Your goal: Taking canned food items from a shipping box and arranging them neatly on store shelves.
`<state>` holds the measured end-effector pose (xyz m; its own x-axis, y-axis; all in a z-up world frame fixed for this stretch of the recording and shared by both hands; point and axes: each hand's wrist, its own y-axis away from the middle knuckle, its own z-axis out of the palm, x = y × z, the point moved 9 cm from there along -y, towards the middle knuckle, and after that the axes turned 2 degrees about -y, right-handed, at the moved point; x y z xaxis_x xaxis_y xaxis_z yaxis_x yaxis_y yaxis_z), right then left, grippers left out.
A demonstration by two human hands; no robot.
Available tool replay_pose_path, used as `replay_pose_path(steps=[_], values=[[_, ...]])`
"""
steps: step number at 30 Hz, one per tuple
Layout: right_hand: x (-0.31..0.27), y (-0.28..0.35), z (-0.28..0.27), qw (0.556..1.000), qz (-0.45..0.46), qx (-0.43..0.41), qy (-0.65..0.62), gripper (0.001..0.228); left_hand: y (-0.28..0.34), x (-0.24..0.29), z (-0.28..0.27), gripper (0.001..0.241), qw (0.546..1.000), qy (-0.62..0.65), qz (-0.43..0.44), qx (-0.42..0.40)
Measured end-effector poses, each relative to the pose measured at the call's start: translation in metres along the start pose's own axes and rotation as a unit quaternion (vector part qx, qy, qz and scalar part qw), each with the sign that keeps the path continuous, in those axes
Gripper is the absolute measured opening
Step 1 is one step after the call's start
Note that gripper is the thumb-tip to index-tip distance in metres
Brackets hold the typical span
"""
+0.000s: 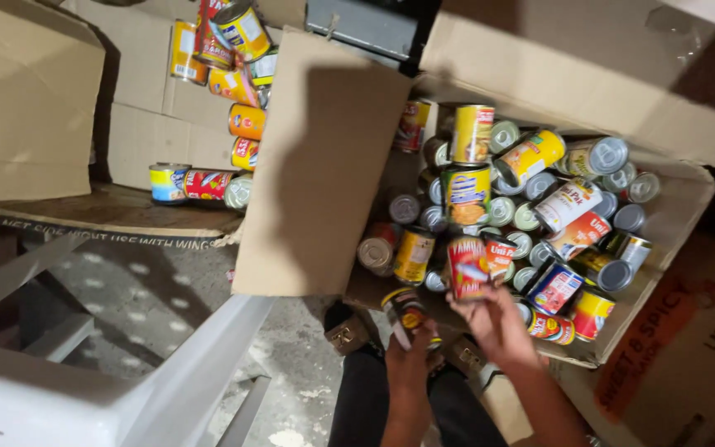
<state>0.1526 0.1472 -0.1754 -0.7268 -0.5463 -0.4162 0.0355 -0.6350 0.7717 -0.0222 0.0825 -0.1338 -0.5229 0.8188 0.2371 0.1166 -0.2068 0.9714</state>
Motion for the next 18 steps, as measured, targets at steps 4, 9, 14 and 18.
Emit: replay_pose_path(steps=[4,9,14,18], values=[[0.037,0.031,-0.038,0.994,0.073,0.062,-0.047,0.054,-0.014,-0.025,-0.010,0.032,0.998,0.049,-0.046,-0.002],[0.059,0.059,-0.048,0.990,0.072,0.048,-0.115,0.058,-0.014,-0.019,-0.018,0.034,0.997,0.047,-0.037,0.043],[0.044,0.066,-0.017,0.994,0.045,0.035,-0.096,0.064,-0.023,-0.033,-0.028,0.035,0.999,0.021,0.018,-0.020],[0.054,0.079,-0.009,0.982,0.095,-0.008,-0.166,0.053,-0.002,-0.003,0.006,0.032,0.994,-0.050,0.063,-0.075]])
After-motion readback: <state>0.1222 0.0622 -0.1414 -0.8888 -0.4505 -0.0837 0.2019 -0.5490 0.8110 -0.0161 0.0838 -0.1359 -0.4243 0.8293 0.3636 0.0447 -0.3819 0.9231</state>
